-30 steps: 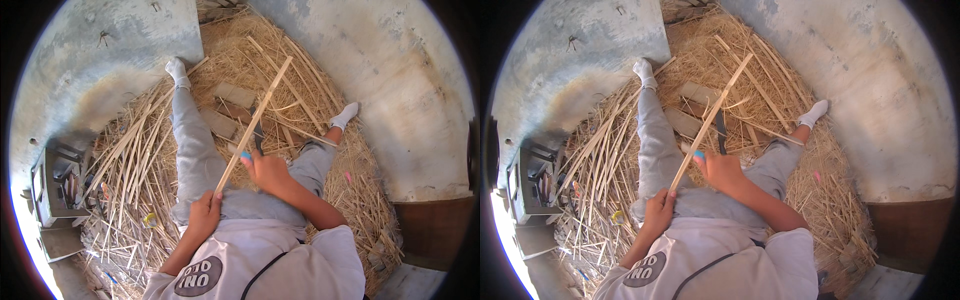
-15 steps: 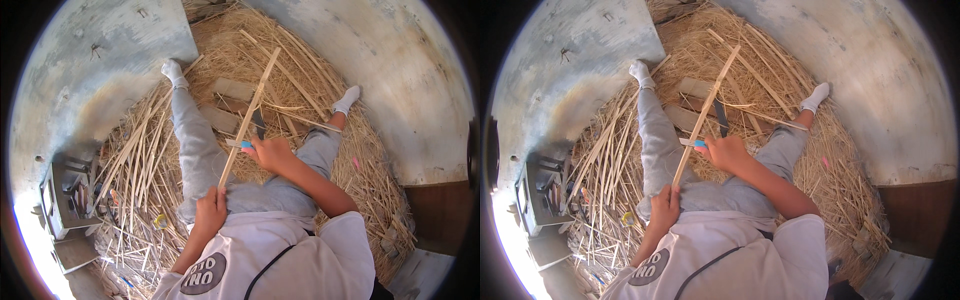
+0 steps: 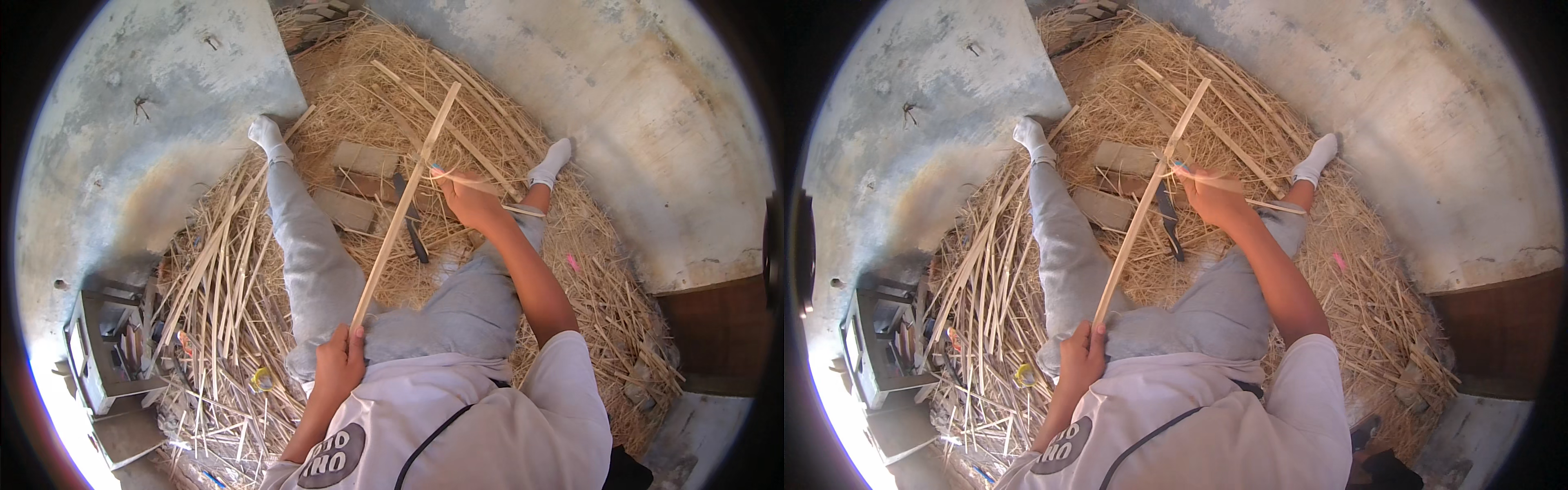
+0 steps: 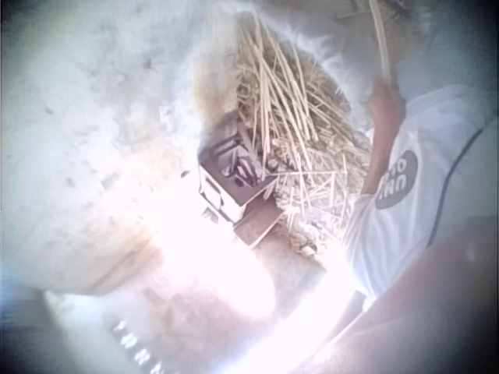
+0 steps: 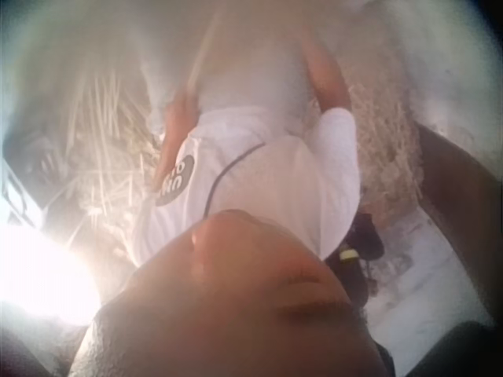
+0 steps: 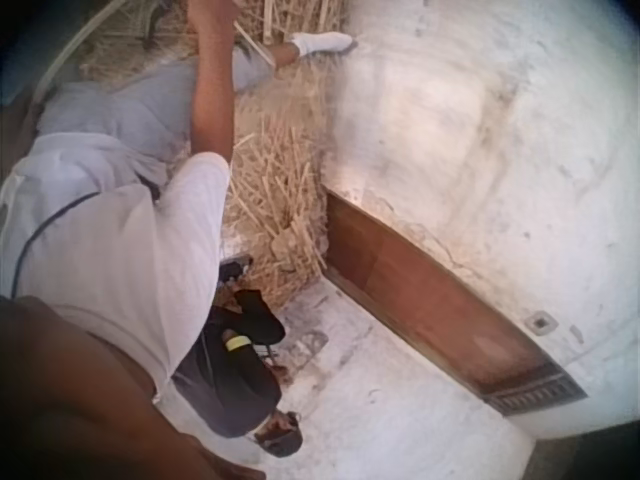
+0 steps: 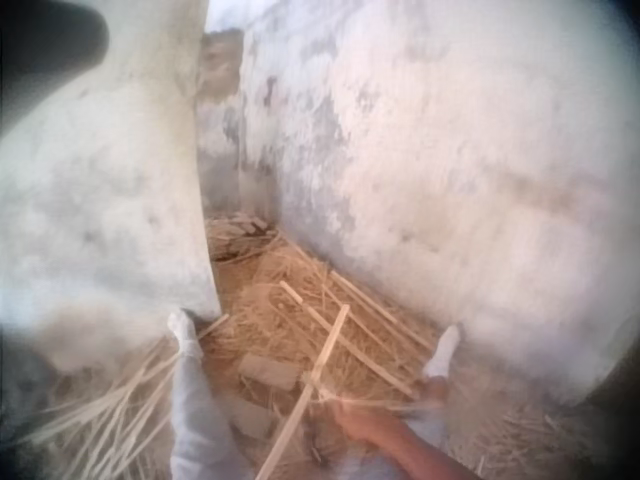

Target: The person sits on a straw-covered floor and uses a knife to split long bamboo stalks into thin strips. They hold the stalks with one hand and use the knife to carefully split the material lengthwise, occasionally using a utility knife to refine the strips.

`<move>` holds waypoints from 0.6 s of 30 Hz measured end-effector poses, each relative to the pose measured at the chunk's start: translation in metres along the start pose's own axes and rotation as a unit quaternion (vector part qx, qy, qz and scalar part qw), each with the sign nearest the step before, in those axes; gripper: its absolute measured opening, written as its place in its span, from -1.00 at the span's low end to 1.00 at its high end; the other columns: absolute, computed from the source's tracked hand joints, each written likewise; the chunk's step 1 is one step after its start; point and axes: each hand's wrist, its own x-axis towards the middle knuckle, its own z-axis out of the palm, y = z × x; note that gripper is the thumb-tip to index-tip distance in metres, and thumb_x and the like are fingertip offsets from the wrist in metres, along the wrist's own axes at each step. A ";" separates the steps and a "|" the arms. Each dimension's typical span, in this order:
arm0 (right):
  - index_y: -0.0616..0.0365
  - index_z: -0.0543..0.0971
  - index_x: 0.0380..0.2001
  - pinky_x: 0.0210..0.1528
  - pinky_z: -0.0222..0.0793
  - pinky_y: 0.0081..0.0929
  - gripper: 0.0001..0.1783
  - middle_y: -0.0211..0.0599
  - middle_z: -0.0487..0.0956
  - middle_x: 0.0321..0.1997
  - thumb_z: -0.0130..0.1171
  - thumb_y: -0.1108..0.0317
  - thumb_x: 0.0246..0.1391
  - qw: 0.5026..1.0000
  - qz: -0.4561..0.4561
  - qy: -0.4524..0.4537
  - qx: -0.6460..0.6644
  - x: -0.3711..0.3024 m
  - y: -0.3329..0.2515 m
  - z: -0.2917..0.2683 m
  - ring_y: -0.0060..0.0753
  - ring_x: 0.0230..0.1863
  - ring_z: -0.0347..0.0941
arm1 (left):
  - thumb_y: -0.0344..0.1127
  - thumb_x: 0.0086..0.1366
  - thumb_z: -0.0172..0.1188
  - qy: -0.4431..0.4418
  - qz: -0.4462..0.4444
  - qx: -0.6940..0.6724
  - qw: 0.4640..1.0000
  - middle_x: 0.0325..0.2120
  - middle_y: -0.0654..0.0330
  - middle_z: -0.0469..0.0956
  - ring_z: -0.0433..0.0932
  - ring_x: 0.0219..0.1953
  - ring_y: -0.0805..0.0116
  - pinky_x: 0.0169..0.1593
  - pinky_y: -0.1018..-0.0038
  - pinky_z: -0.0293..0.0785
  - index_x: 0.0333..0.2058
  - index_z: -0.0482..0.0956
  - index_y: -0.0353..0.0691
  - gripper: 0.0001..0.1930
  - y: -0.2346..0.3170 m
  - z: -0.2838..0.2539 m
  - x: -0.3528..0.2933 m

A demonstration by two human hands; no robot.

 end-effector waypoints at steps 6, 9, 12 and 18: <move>0.17 0.52 -0.28 -0.40 0.44 -0.06 -0.45 -0.08 0.55 -0.62 -0.19 -0.11 0.40 0.990 -0.043 -0.100 0.092 -0.049 -0.047 0.009 -0.01 -0.50 0.57 | -0.14 0.45 0.10 -0.030 -0.059 -0.019 0.998 -0.68 -0.01 0.49 0.45 -0.64 0.24 -0.48 0.32 0.36 -0.43 0.48 -0.34 -0.63 0.007 -0.009 0.004; 0.23 0.51 -0.25 -0.34 0.45 -0.03 -0.41 -0.06 0.56 -0.61 -0.21 -0.13 0.40 0.975 -0.130 -0.179 0.010 -0.081 -0.071 0.028 0.06 -0.51 0.57 | -0.13 0.45 0.11 -0.023 -0.049 -0.016 0.998 -0.68 0.01 0.48 0.43 -0.64 0.24 -0.48 0.33 0.36 -0.43 0.48 -0.34 -0.63 0.011 -0.009 0.003; 0.26 0.49 -0.27 -0.45 0.45 -0.07 -0.43 -0.09 0.52 -0.67 -0.20 -0.10 0.41 0.974 -0.156 -0.162 0.019 -0.082 -0.068 0.031 0.03 -0.61 0.54 | -0.12 0.44 0.12 -0.028 -0.055 -0.007 0.998 -0.69 0.00 0.48 0.42 -0.65 0.23 -0.49 0.31 0.36 -0.43 0.47 -0.33 -0.63 0.011 -0.008 0.002; 0.25 0.49 -0.32 -0.54 0.42 -0.07 -0.46 -0.05 0.53 -0.65 -0.17 -0.05 0.41 0.998 -0.050 -0.005 -0.033 -0.015 -0.002 0.004 0.02 -0.57 0.55 | -0.11 0.40 0.16 -0.059 -0.032 0.018 0.998 -0.70 -0.03 0.47 0.43 -0.67 0.19 -0.50 0.28 0.34 -0.42 0.45 -0.32 -0.64 0.005 -0.004 0.001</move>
